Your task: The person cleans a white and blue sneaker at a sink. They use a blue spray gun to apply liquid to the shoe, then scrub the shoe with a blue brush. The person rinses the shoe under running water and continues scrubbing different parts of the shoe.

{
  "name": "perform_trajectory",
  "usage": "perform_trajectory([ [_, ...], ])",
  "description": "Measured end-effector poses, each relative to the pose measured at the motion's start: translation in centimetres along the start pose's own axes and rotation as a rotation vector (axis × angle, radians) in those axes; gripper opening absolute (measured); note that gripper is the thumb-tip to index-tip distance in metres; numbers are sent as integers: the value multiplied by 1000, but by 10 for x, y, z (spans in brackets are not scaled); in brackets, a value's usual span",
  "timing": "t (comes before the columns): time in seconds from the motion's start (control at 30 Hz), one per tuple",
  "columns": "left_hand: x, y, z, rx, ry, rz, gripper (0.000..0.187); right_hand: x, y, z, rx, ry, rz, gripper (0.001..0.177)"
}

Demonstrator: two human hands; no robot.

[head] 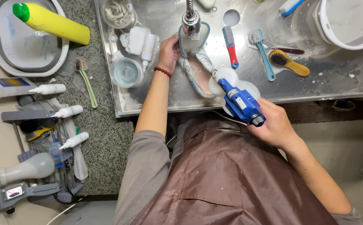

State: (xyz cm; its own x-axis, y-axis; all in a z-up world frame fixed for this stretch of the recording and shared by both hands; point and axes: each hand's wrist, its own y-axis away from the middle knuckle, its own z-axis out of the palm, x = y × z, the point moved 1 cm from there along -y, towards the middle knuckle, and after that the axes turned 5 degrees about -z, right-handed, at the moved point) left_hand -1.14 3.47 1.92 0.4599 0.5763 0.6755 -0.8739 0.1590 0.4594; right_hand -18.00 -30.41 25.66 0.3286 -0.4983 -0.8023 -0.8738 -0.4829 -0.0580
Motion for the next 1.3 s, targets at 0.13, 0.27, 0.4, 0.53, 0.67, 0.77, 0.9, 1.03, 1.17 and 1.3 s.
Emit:
perform_trajectory([
  [0.13,-12,-6,-6,1,-114,24,32,3,7,-2,11,10,75,39],
  [0.27,-20,-10,-8,-33,-186,93,34,2,9,-4,26,-5,73,40],
  [0.4,-31,-16,-17,-21,-308,177,35,4,12,-2,32,-15,49,39],
  [0.53,-26,-8,-7,-22,-382,209,34,6,14,-2,51,-14,94,43],
  [0.67,-23,-4,-1,-1,-519,276,35,7,14,-3,64,-24,75,45],
  [0.77,-22,-5,-3,5,-564,305,36,13,19,-5,84,-39,103,48],
  [0.9,-23,-4,-3,12,-587,315,37,19,26,-6,74,-37,244,43],
  [1.03,-15,6,9,-5,-569,315,37,15,21,-11,94,-39,185,48],
  [1.17,-19,3,5,7,-620,341,37,15,22,-12,85,-63,136,49],
  [1.3,-16,5,8,25,-660,373,37,19,24,-12,88,-19,153,45],
])
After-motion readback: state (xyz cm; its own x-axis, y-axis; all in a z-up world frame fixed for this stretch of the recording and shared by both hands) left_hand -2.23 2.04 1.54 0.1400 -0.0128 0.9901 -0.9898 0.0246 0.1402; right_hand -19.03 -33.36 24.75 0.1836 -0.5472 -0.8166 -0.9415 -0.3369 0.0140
